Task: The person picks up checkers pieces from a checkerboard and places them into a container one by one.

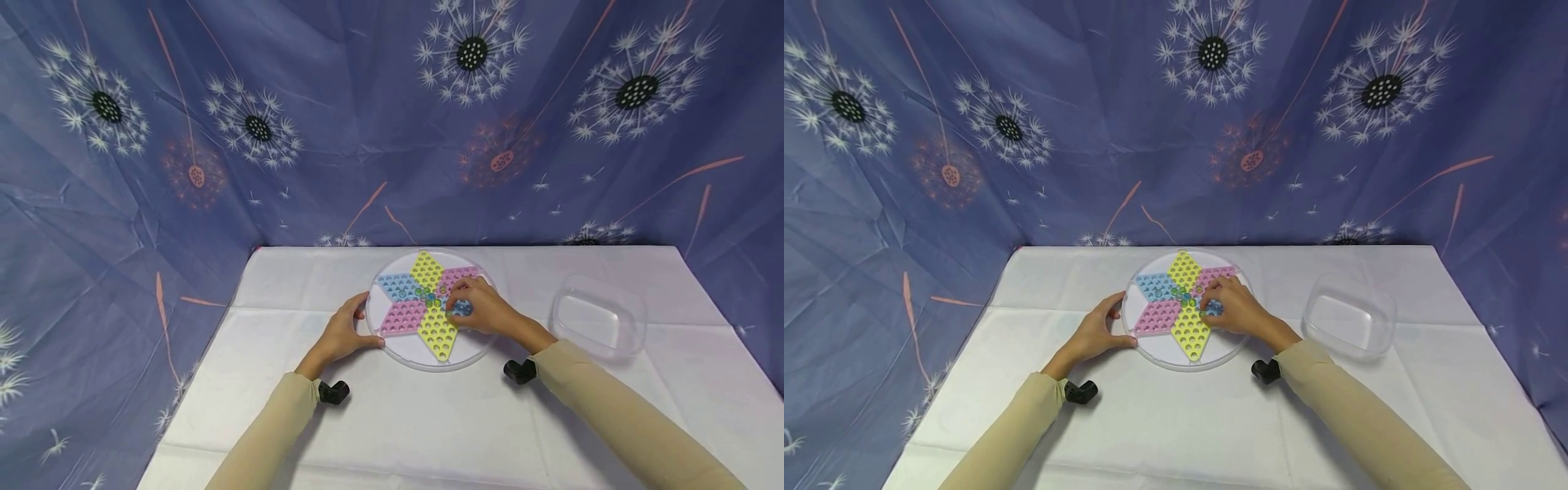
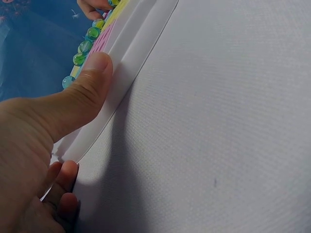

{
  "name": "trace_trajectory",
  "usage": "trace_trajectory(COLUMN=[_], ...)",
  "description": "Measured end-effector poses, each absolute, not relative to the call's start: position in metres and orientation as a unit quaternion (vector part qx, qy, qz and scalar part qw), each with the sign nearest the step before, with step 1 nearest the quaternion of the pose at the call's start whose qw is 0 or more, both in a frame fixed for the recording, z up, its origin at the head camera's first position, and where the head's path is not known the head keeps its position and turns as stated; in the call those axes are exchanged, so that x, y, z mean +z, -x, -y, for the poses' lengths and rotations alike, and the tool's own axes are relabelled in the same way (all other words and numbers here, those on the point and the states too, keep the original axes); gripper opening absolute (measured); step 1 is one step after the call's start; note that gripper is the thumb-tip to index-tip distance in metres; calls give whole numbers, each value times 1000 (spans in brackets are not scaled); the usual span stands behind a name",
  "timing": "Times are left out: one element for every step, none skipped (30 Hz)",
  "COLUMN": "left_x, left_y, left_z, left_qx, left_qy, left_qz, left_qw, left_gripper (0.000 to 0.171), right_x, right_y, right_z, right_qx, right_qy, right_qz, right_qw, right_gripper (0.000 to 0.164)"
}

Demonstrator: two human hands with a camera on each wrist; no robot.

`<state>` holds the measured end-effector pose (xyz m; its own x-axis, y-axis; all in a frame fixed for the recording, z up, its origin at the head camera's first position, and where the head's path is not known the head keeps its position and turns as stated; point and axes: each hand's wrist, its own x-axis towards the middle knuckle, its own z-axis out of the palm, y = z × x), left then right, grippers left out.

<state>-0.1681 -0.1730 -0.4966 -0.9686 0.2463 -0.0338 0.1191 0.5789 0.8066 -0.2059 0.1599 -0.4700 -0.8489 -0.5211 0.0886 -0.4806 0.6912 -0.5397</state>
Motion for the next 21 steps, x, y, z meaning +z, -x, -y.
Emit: trace_trajectory(left_x=[-497, -498, -498, -499, -499, -499, -499, -498, -498, -497, -497, -496, -496, -496, -496, -496, -496, -496, -496, -496, -496], left_y=[168, 168, 167, 167, 167, 166, 166, 165, 165, 165, 164, 164, 164, 164, 164, 164, 164, 165, 165, 165, 165], left_z=[173, 173, 173, 173, 173, 173, 173, 173, 173, 173, 173, 173, 173, 173, 173, 173, 173, 173, 173, 173, 173], left_qx=[448, 449, 451, 452, 452, 452, 453, 452, 452, 451, 450, 449, 448, 447, 447, 446, 446, 445, 445, 445, 444], left_qy=[-103, -103, -104, -105, -105, -105, -104, -104, -104, -104, -103, -103, -104, -104, -104, -103, -103, -103, -103, -103, -103], left_qz=[-885, -885, -884, -883, -883, -883, -882, -883, -883, -884, -884, -884, -885, -885, -886, -886, -886, -887, -887, -887, -887], left_qw=[70, 70, 71, 71, 71, 71, 73, 74, 74, 74, 74, 74, 74, 73, 72, 72, 71, 70, 69, 69, 69], left_gripper=[113, 112, 112, 112, 112, 112, 112, 112, 112, 112, 112, 112, 112, 112, 112, 112, 112, 112, 111, 111, 111], right_x=[-470, -469, -469, -468, -466, -464, -462, -459, -457, -454, -451, -448, -445, -443, -440, -437, -434, -431, -429, -427, -426], right_y=[206, 206, 207, 208, 209, 209, 210, 211, 212, 213, 214, 215, 215, 216, 217, 218, 219, 219, 220, 220, 221], right_z=[-160, -161, -161, -161, -162, -162, -162, -162, -162, -162, -162, -162, -163, -163, -163, -163, -162, -162, -162, -162, -162], right_qx=[-285, -286, -289, -292, -295, -299, -305, -310, -314, -318, -322, -326, -328, -329, -334, -337, -339, -341, -342, -344, -346], right_qy=[276, 282, 287, 292, 298, 305, 310, 313, 315, 315, 314, 311, 308, 304, 300, 295, 290, 287, 284, 282, 282], right_qz=[-917, -915, -913, -910, -907, -904, -900, -898, -895, -894, -893, -892, -893, -894, -894, -894, -895, -895, -896, -896, -895], right_qw=[35, 31, 29, 27, 25, 23, 23, 22, 22, 22, 20, 19, 17, 13, 11, 9, 8, 5, 3, 1, -1], right_gripper=[11, 11, 11, 11, 11, 11, 11, 11, 11, 11, 11, 12, 12, 13, 14, 13, 13, 13, 13, 13, 13])
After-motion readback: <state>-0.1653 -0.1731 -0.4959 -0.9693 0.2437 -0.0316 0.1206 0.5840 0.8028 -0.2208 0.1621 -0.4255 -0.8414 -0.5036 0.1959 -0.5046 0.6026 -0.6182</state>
